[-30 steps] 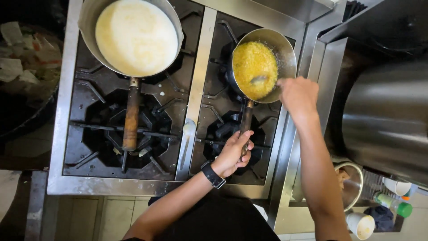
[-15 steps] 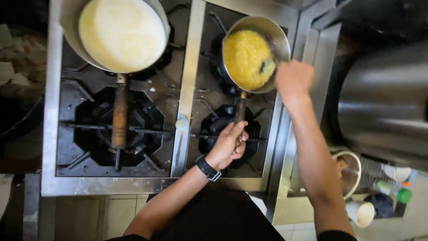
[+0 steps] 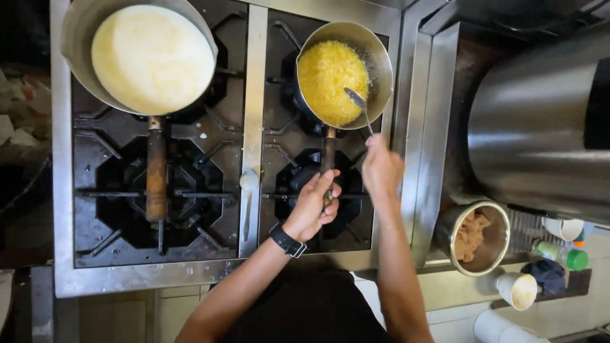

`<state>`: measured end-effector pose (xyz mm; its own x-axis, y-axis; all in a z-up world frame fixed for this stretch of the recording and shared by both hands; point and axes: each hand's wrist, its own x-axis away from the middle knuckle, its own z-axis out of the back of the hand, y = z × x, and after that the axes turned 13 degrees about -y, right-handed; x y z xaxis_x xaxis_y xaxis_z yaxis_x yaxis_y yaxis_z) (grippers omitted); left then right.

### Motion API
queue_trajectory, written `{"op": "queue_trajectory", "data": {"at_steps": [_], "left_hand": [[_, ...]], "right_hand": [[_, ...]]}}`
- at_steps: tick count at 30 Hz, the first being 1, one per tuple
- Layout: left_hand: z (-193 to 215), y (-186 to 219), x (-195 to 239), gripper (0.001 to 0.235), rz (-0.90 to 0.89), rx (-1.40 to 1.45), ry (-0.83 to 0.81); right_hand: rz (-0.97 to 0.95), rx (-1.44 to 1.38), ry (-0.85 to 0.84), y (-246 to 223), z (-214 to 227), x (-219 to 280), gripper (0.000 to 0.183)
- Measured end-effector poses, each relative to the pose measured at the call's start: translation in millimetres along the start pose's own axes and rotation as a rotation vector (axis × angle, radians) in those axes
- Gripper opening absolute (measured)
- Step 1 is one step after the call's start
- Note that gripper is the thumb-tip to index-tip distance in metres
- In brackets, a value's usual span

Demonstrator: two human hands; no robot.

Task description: The person stirs a yellow mixture in a pan on a gas stove, then handles a bowl of raw meat. They use a blowtorch to ignite the burner under a second pot containing a white liquid and later use the torch to heat the bowl of meat.

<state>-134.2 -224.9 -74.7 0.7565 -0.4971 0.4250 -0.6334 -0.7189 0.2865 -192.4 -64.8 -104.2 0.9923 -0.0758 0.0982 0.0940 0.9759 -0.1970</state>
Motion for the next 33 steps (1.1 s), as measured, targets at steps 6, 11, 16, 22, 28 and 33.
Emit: {"op": "queue_trajectory", "data": {"at_steps": [6,11,16,22,28,33], "left_hand": [[0,3,-1,0.025,-0.019,0.0,-0.003],[-4,-4,5,0.027,-0.009,-0.009,0.013],[-12,-2,3,0.025,-0.014,-0.029,0.01],[-13,-4,2,0.026,0.004,-0.074,0.033],[-9,-13,-8,0.025,0.008,-0.086,0.034],[-1,-17,-8,0.029,0.038,-0.022,0.004]], "right_hand": [[-0.048,-0.328,0.25,-19,7,23,0.02],[-0.117,-0.278,-0.001,-15,-5,31,0.013],[-0.045,-0.365,0.322,-11,-23,28,0.021],[-0.18,-0.554,0.067,-23,-17,26,0.023],[-0.207,-0.344,-0.05,0,-26,48,0.011],[-0.242,-0.463,-0.066,28,-33,103,0.01]]}}
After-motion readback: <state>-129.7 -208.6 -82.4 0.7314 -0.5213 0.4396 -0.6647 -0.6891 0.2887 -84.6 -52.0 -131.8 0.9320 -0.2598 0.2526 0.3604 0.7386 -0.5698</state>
